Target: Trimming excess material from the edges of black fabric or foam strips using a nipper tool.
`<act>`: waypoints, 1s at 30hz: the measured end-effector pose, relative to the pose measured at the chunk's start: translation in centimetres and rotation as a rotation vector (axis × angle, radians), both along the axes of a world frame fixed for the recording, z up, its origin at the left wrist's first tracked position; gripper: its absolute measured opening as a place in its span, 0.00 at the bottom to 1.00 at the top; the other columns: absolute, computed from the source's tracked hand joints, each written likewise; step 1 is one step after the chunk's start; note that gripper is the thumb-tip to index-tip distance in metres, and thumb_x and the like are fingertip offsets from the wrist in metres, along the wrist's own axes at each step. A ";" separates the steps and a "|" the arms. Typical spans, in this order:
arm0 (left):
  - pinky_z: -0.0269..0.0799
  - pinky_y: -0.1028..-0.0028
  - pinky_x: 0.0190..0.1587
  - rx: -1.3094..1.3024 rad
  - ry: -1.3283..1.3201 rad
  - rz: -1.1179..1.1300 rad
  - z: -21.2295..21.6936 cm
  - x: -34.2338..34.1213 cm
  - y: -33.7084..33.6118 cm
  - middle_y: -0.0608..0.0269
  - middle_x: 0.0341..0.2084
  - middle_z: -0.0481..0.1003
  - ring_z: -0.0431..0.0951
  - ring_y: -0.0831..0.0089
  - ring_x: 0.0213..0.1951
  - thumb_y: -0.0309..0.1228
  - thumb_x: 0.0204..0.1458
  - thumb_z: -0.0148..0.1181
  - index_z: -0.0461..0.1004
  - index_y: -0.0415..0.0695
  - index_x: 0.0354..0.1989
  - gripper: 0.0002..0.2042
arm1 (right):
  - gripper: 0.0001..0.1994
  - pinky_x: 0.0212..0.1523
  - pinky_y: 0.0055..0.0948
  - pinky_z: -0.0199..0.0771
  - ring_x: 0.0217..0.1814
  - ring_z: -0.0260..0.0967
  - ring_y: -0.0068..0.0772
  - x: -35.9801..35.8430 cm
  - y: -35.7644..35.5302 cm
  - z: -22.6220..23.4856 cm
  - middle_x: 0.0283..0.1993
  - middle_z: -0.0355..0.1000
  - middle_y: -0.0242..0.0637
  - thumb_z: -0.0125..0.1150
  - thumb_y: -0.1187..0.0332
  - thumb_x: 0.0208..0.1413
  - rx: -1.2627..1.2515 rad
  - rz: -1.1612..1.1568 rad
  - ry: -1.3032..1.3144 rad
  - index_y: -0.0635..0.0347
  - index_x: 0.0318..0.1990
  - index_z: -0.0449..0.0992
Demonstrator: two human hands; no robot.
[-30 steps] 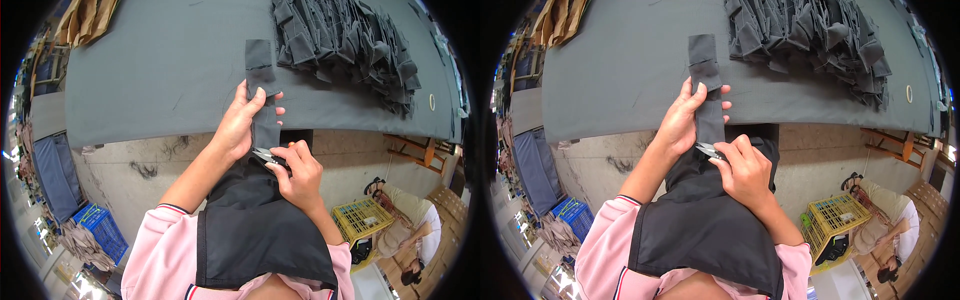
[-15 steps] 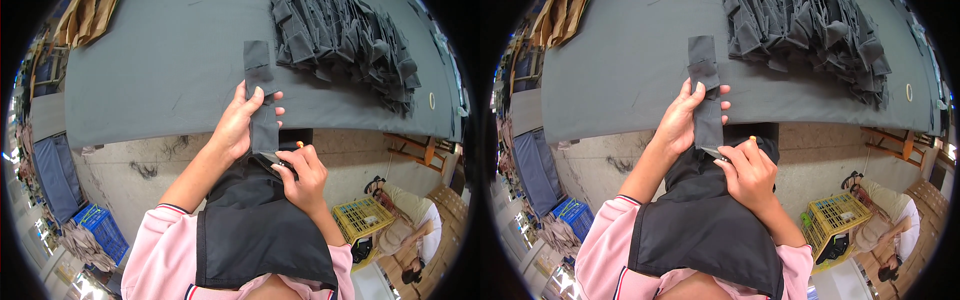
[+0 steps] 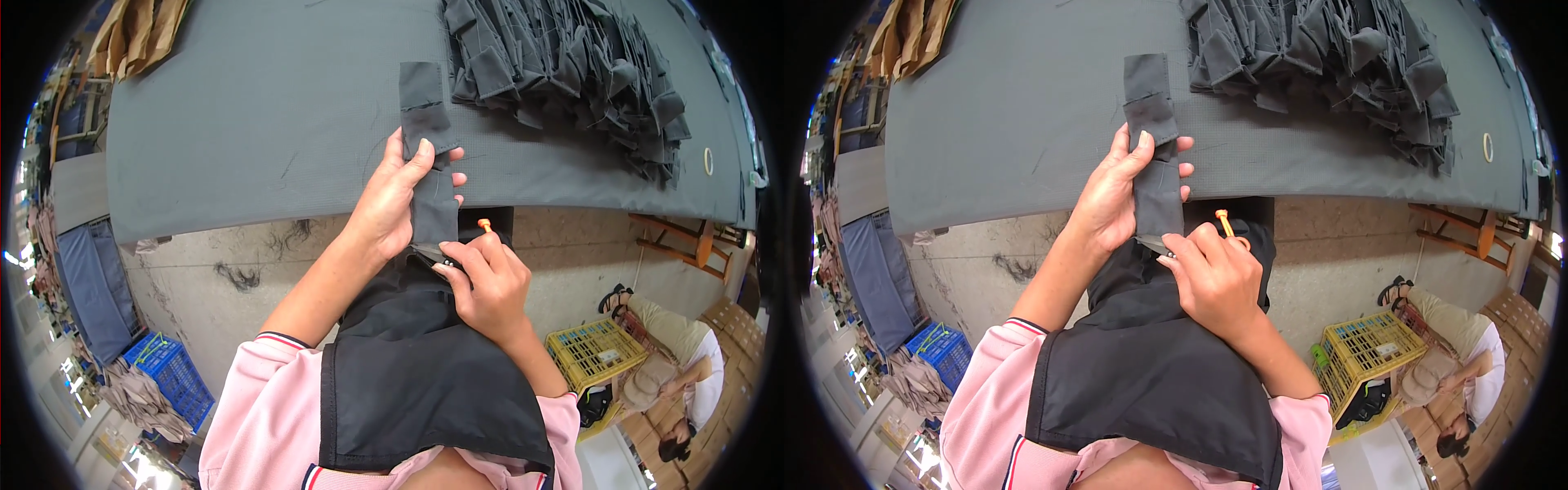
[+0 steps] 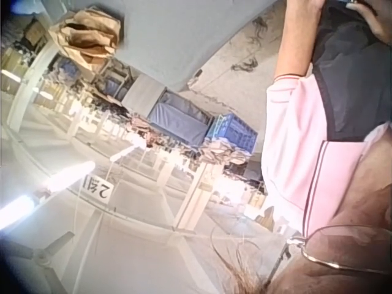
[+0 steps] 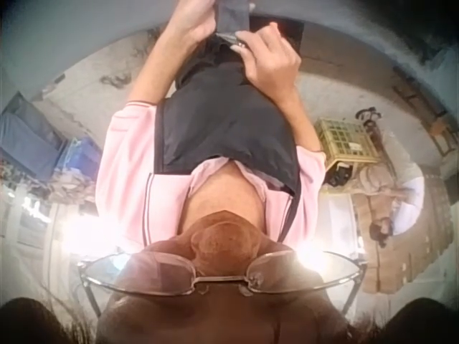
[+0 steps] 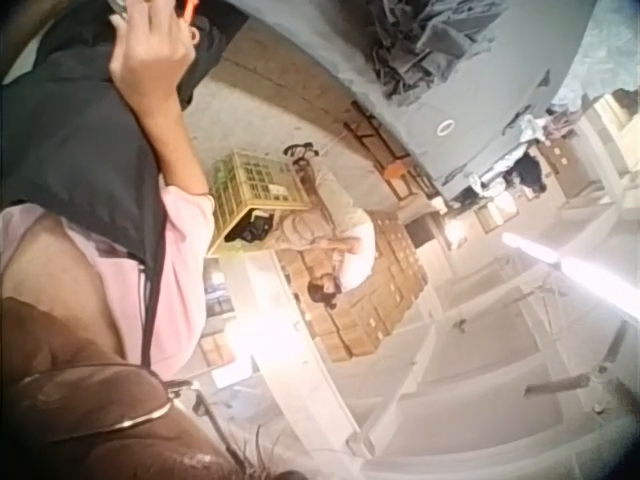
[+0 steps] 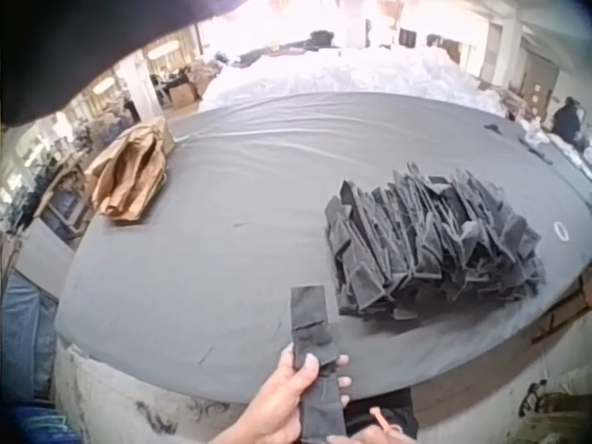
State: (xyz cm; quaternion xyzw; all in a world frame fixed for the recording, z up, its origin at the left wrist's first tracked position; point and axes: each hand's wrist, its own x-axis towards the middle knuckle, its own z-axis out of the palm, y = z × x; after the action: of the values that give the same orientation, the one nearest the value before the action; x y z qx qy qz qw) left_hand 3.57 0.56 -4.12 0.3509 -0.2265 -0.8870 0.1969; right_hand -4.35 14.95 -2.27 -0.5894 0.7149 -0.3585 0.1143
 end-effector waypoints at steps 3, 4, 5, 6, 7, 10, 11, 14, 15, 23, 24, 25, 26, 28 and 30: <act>0.78 0.66 0.36 0.006 -0.003 -0.002 -0.4 -0.1 0.0 0.55 0.45 0.70 0.75 0.69 0.39 0.39 0.60 0.46 0.54 0.50 0.56 0.18 | 0.14 0.22 0.28 0.61 0.21 0.62 0.32 -0.1 0.6 0.0 0.25 0.63 0.31 0.68 0.71 0.33 0.018 0.002 0.103 0.57 0.33 0.75; 0.78 0.66 0.36 0.008 -0.007 -0.002 -0.5 -0.1 0.0 0.55 0.45 0.70 0.75 0.69 0.39 0.39 0.60 0.46 0.53 0.51 0.56 0.18 | 0.14 0.22 0.27 0.61 0.20 0.61 0.32 -0.2 0.8 -0.1 0.25 0.64 0.31 0.68 0.71 0.34 -0.004 -0.023 0.067 0.57 0.33 0.76; 0.78 0.66 0.36 0.007 -0.006 -0.003 -0.5 -0.1 0.1 0.55 0.45 0.70 0.75 0.69 0.39 0.39 0.60 0.46 0.53 0.51 0.56 0.18 | 0.13 0.22 0.27 0.62 0.20 0.61 0.32 -0.2 0.9 -0.2 0.25 0.64 0.31 0.68 0.72 0.34 -0.025 -0.048 0.030 0.57 0.33 0.76; 0.77 0.65 0.37 0.007 -0.021 -0.005 -0.4 -0.1 0.2 0.55 0.45 0.70 0.75 0.69 0.39 0.39 0.60 0.46 0.53 0.51 0.56 0.18 | 0.13 0.22 0.27 0.62 0.20 0.61 0.32 -0.2 0.8 -0.1 0.25 0.64 0.31 0.68 0.72 0.34 -0.026 -0.048 0.031 0.57 0.33 0.76; 0.77 0.65 0.37 0.007 -0.037 -0.008 -0.3 -0.1 0.2 0.55 0.45 0.70 0.75 0.68 0.39 0.39 0.60 0.46 0.53 0.51 0.56 0.19 | 0.13 0.23 0.27 0.62 0.20 0.61 0.33 -0.2 0.7 0.1 0.25 0.64 0.32 0.68 0.72 0.35 -0.043 -0.062 -0.023 0.57 0.33 0.76; 0.77 0.64 0.38 0.034 0.017 -0.014 -0.4 -0.1 0.1 0.54 0.46 0.70 0.75 0.67 0.40 0.39 0.60 0.47 0.53 0.50 0.56 0.19 | 0.12 0.24 0.26 0.63 0.20 0.61 0.33 -0.3 0.3 -0.1 0.25 0.64 0.33 0.68 0.73 0.36 -0.030 -0.045 -0.135 0.58 0.33 0.75; 0.77 0.64 0.38 0.034 0.019 -0.018 -0.4 0.0 0.1 0.54 0.46 0.70 0.75 0.67 0.40 0.39 0.60 0.47 0.53 0.50 0.56 0.19 | 0.12 0.24 0.25 0.63 0.21 0.61 0.32 -0.4 0.3 -0.1 0.26 0.64 0.34 0.68 0.74 0.37 -0.001 -0.008 -0.196 0.59 0.33 0.75; 0.77 0.62 0.39 -0.021 0.058 -0.016 -0.5 0.5 -0.1 0.54 0.48 0.70 0.75 0.65 0.41 0.39 0.59 0.47 0.55 0.49 0.56 0.19 | 0.10 0.25 0.23 0.63 0.24 0.62 0.28 -1.1 0.9 1.3 0.27 0.64 0.34 0.66 0.76 0.39 0.042 -0.167 -0.478 0.61 0.33 0.75; 0.77 0.62 0.40 -0.017 0.049 -0.012 -0.2 0.4 -0.2 0.53 0.48 0.69 0.75 0.64 0.42 0.39 0.59 0.48 0.56 0.49 0.55 0.19 | 0.10 0.25 0.22 0.63 0.26 0.61 0.25 -1.4 1.2 0.8 0.28 0.64 0.34 0.65 0.77 0.40 0.055 -0.242 -0.626 0.62 0.33 0.75; 0.77 0.62 0.39 -0.032 0.054 0.000 0.0 0.3 -0.3 0.53 0.50 0.69 0.75 0.64 0.42 0.40 0.59 0.48 0.57 0.47 0.54 0.18 | 0.12 0.22 0.28 0.64 0.22 0.64 0.33 -1.2 1.9 0.4 0.26 0.63 0.34 0.68 0.72 0.37 0.010 -0.146 -0.126 0.60 0.32 0.74; 0.77 0.62 0.39 -0.032 0.053 -0.001 0.1 0.3 -0.3 0.53 0.50 0.69 0.75 0.64 0.42 0.40 0.59 0.48 0.57 0.47 0.54 0.18 | 0.12 0.22 0.28 0.64 0.22 0.64 0.33 -1.2 1.6 0.5 0.26 0.63 0.34 0.68 0.72 0.37 0.009 -0.147 -0.126 0.60 0.32 0.74; 0.77 0.62 0.39 -0.037 0.043 -0.001 0.2 0.3 -0.2 0.53 0.50 0.69 0.75 0.64 0.42 0.40 0.59 0.48 0.57 0.47 0.54 0.18 | 0.12 0.22 0.28 0.64 0.22 0.64 0.33 -1.2 1.4 0.6 0.26 0.63 0.34 0.68 0.72 0.36 0.026 -0.121 -0.057 0.60 0.32 0.75; 0.77 0.62 0.39 -0.043 0.033 -0.002 0.3 0.3 -0.2 0.53 0.50 0.69 0.75 0.64 0.42 0.39 0.59 0.47 0.57 0.47 0.54 0.18 | 0.12 0.21 0.28 0.64 0.22 0.64 0.34 -1.2 1.3 0.8 0.26 0.63 0.34 0.68 0.72 0.36 0.042 -0.094 0.013 0.59 0.32 0.75; 0.77 0.62 0.39 -0.046 0.037 -0.009 0.3 0.3 -0.2 0.53 0.50 0.69 0.75 0.64 0.42 0.39 0.59 0.47 0.57 0.47 0.54 0.18 | 0.13 0.22 0.28 0.64 0.22 0.64 0.33 -1.2 1.3 1.1 0.26 0.63 0.34 0.68 0.72 0.36 0.075 -0.068 0.058 0.60 0.33 0.74; 0.77 0.62 0.39 -0.051 0.041 -0.014 0.2 0.3 -0.2 0.52 0.50 0.69 0.75 0.64 0.43 0.39 0.59 0.47 0.57 0.47 0.54 0.18 | 0.13 0.23 0.28 0.65 0.22 0.64 0.33 -1.3 1.6 1.4 0.26 0.63 0.34 0.68 0.73 0.35 0.106 -0.040 0.105 0.60 0.33 0.74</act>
State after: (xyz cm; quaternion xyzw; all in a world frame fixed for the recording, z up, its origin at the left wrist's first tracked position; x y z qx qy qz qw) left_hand 3.83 0.34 -3.89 0.3257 -0.2472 -0.8895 0.2040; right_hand -5.66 16.55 -0.88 -0.5860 0.7495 -0.2912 0.1005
